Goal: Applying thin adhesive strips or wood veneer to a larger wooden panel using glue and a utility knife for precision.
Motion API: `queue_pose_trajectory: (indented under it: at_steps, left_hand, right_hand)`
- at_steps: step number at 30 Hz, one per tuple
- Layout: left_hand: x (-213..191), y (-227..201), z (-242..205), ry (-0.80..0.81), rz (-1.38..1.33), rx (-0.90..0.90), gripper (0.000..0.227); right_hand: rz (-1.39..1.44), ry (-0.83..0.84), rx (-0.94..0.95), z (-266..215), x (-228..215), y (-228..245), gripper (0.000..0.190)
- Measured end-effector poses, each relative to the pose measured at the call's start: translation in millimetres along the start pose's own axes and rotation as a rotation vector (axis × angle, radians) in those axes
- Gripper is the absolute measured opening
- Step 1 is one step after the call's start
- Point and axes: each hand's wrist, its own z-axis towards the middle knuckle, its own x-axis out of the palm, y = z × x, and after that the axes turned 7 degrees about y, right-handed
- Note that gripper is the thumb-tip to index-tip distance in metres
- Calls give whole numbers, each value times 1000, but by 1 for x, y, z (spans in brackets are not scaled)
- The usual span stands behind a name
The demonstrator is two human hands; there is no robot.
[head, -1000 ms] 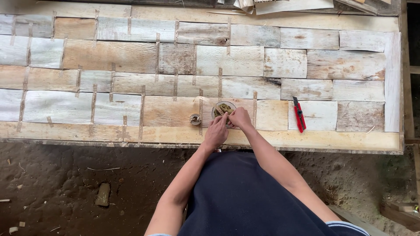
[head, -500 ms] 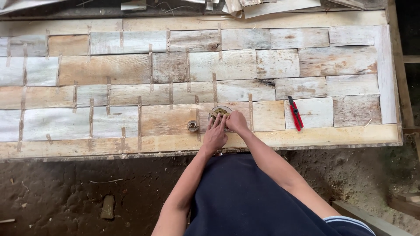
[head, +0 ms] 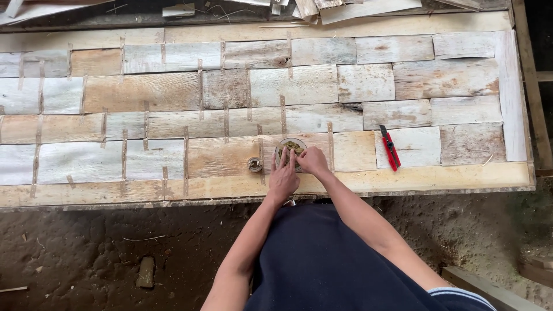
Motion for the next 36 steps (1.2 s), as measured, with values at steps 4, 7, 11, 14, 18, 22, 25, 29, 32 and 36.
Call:
queue_pose_trajectory:
  at_steps: [4,7,11,14,18,22,25,29,32,36]
  left_hand:
    - [4,-2,0,-34,27,-10,93]
    - [9,-5,0,-55,42,-21,94]
    - [12,-8,0,-73,30,-37,96]
    - [9,-11,0,-64,19,-46,97]
    - [10,-13,0,-48,-7,-62,93]
    - [15,-11,5,-58,-32,-79,94]
    - [13,-14,1,-47,-32,-89,92]
    - [4,-14,-3,-49,-102,-78,93]
    - [5,-15,-4,-68,-112,-81,92]
    - [13,-12,-1,-77,-117,-76,91]
  right_hand:
    - [59,38,-13,-12,-9,-4,23]
    - [96,57,-32,-11,-8,-14,23]
    - [200,42,-10,-22,-11,-15,20]
    - [278,27,-11,-21,-9,-23,20]
    - [434,29,-19,-40,-21,-16,22]
    - [468,12,-12,-54,-27,-11,22]
    - [482,9,-19,-64,-32,-13,24]
    - [589,32,-44,-73,-45,-12,25]
    - [605,50,-59,-79,-52,-11,27]
    - [608,47,-75,-86,-58,-9,23]
